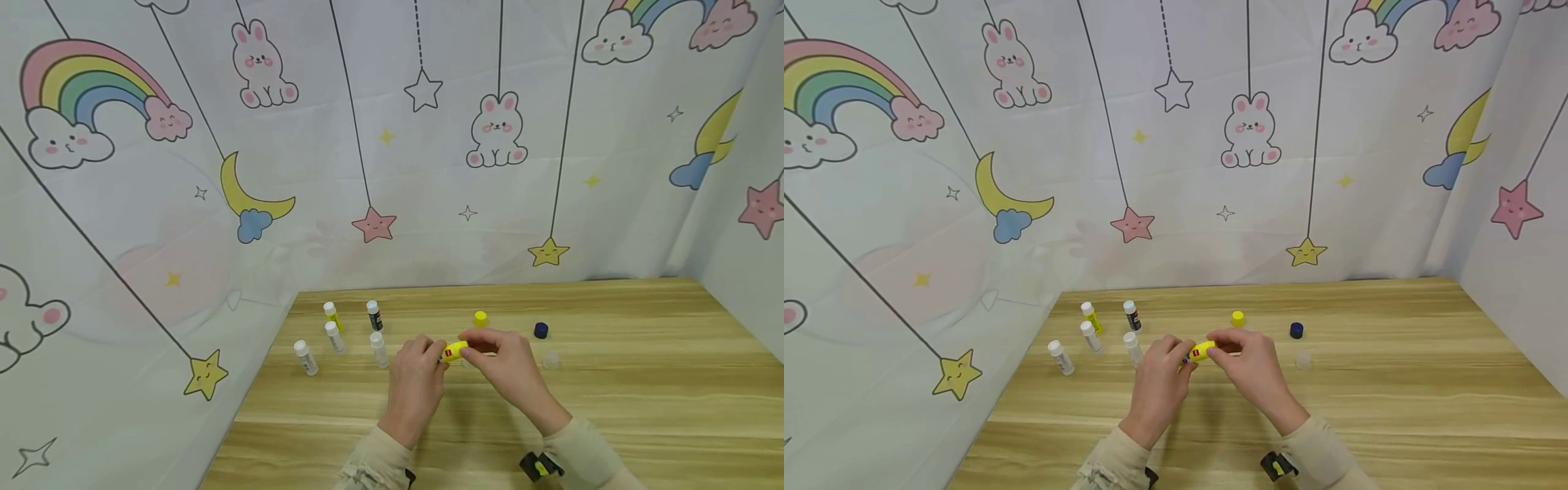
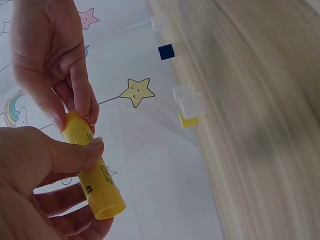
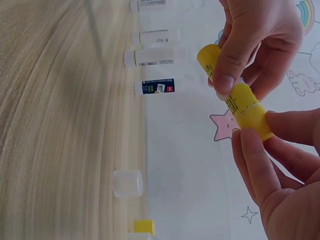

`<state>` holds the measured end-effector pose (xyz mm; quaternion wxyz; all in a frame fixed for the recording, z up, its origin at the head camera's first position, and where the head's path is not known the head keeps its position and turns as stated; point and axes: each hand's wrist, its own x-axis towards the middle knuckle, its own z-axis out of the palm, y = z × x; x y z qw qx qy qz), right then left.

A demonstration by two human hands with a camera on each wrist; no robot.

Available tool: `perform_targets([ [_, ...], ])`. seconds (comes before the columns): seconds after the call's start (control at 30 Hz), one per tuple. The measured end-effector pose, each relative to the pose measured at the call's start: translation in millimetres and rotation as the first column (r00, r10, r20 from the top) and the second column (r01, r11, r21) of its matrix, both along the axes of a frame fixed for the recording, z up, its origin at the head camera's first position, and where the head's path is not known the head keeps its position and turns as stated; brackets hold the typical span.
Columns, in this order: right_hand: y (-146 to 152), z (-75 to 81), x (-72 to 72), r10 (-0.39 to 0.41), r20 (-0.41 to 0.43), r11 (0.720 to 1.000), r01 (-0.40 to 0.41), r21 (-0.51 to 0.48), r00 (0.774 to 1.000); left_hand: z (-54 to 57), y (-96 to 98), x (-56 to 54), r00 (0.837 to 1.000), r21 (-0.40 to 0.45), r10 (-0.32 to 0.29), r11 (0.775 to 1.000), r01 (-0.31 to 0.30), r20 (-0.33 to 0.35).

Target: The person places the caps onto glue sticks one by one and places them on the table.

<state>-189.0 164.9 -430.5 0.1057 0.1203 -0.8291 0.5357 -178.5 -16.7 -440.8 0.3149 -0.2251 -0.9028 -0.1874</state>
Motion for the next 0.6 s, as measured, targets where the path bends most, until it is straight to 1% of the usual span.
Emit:
perform_targets([
  [0.17, -1, 1.8, 1.4, -0.015, 0.012, 1.000, 0.015, 0.006, 1.000, 1.4, 2.4, 0.9, 1.000, -0.020, 0.019, 1.000, -0.018, 0.012],
  [0.37, -4, 1.3, 2.6, -0.020, 0.007, 1.000, 0.020, 0.000, 1.000, 5.3, 3.2, 3.3, 0.999, -0.030, 0.026, 0.999, -0.025, 0.025],
  [0.6, -6, 3.7, 2.3, -0.047, -0.002, 0.999, 0.047, 0.024, 0.999, 11.8, 4.5, 3.2, 0.999, -0.056, 0.038, 0.998, -0.038, -0.003],
])
